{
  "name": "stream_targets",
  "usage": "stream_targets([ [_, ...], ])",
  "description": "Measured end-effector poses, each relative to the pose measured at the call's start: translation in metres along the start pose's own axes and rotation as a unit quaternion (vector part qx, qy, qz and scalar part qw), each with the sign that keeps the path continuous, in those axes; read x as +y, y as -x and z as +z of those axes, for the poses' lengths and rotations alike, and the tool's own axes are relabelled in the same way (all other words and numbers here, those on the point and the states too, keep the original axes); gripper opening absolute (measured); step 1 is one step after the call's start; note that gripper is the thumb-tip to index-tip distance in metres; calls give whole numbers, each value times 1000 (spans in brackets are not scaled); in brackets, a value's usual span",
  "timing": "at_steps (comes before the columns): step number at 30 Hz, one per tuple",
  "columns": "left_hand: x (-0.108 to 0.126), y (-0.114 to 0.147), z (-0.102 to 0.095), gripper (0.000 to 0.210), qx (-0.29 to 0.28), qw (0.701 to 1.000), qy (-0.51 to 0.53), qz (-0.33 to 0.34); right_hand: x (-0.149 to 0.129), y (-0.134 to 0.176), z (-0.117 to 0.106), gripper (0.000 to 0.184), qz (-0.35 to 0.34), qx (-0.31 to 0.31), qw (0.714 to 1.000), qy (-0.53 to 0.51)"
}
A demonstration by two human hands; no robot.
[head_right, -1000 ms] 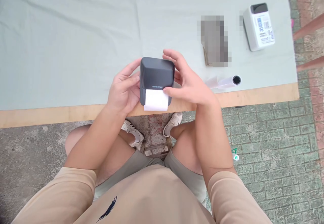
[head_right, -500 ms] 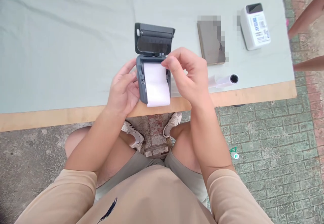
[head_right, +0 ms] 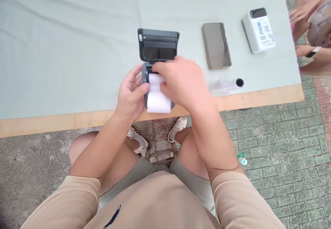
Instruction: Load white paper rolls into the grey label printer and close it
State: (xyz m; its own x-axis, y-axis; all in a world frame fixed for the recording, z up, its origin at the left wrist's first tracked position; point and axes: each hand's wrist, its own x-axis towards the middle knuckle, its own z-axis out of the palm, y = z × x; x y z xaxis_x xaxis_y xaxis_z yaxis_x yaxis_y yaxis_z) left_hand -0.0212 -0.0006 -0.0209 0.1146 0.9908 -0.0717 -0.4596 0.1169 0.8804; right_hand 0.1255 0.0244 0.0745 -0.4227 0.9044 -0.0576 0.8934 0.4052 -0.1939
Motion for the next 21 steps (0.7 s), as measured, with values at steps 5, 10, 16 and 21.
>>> stream_targets([
  [5, 1, -1, 3, 55, -2, 1000, 23, -12, 3, 17, -17, 47, 7, 19, 997, -79],
  [10, 2, -1, 2, 52, 12, 999, 34, -18, 24, 46, -17, 38, 48, 186, 963, -187],
  [16, 6, -1, 3, 53, 17, 999, 28, -22, 46, 64, -10, 29, 141, 195, 963, -123],
  [21, 6, -2, 3, 51, 7, 1000, 13, -20, 47, 61, 4, 23, 143, 126, 981, -23],
])
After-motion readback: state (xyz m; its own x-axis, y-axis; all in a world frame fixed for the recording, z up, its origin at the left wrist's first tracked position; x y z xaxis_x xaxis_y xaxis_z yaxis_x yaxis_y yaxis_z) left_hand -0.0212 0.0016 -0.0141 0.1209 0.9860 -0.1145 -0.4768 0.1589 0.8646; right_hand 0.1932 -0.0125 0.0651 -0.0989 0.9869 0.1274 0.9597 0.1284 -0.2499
